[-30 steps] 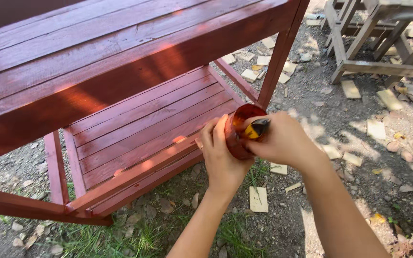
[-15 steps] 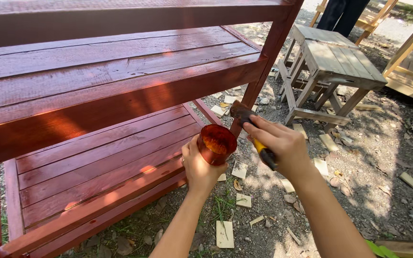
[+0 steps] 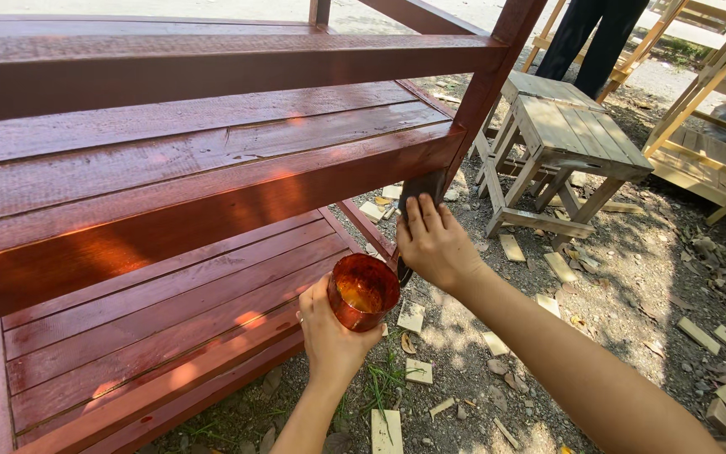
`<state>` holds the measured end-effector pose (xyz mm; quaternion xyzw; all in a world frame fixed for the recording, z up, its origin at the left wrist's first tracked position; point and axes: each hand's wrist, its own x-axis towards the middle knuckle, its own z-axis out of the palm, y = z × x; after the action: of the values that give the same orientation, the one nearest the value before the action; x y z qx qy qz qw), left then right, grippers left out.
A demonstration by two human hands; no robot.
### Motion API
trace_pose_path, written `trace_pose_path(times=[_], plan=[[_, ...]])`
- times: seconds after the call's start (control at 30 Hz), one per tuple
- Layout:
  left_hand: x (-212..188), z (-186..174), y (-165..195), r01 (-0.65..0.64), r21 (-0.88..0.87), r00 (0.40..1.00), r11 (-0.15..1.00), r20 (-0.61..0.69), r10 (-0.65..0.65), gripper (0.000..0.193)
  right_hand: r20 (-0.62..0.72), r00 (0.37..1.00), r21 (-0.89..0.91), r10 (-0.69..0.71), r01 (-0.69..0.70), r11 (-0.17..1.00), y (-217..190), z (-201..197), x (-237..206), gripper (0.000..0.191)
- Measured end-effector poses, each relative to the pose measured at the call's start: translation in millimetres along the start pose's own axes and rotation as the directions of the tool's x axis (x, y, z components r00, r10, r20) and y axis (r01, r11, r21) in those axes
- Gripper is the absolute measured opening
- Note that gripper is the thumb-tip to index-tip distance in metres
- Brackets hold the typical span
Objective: The person applies reddish-brown paint to a wooden shelving unit using a brush. They hold a small container of paint in one hand and repeatedly dip the brush to coat the shelves and frame.
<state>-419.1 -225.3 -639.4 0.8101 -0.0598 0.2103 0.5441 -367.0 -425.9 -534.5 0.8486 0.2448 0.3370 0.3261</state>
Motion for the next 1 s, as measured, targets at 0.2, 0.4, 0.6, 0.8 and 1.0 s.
trace_pose_path(times=[0.2, 0.4, 0.6, 0.8, 1.0], plan=[[-1.6, -10.9, 4.7, 0.038, 0.003, 0.999, 0.999, 0.013, -0.038, 0.109, 0.113, 0.993, 0.018, -0.041, 0.039, 0.999, 6.0, 0.3, 9.3, 0.035], [2.7, -24.5, 9.0, 0.11, 0.021, 0.991, 0.994, 0.078, -0.111, 0.114, 0.012, 0.998, -0.017, 0.063, -0.063, 0.998, -0.5, 12.0, -2.9, 0.03], [-4.0, -37.8, 5.4, 0.101, 0.019, 0.994, 0.995, 0.032, -0.101, 0.107, 0.066, 0.996, 0.21, 0.055, -0.068, 0.975, -72.5, 50.4, -51.8, 0.034], [-8.9, -47.3, 1.4, 0.08, -0.007, 0.997, 0.997, 0.017, -0.08, 0.103, -0.063, 0.968, 0.494, 0.242, -0.18, 0.85, -70.8, 62.2, -46.9, 0.037], [-9.9, -50.5, -3.9, 0.107, -0.031, 0.994, 0.994, 0.028, -0.107, 0.105, -0.298, 0.85, 0.385, 0.435, -0.31, 0.869, -1.1, 49.3, -36.7, 0.025]])
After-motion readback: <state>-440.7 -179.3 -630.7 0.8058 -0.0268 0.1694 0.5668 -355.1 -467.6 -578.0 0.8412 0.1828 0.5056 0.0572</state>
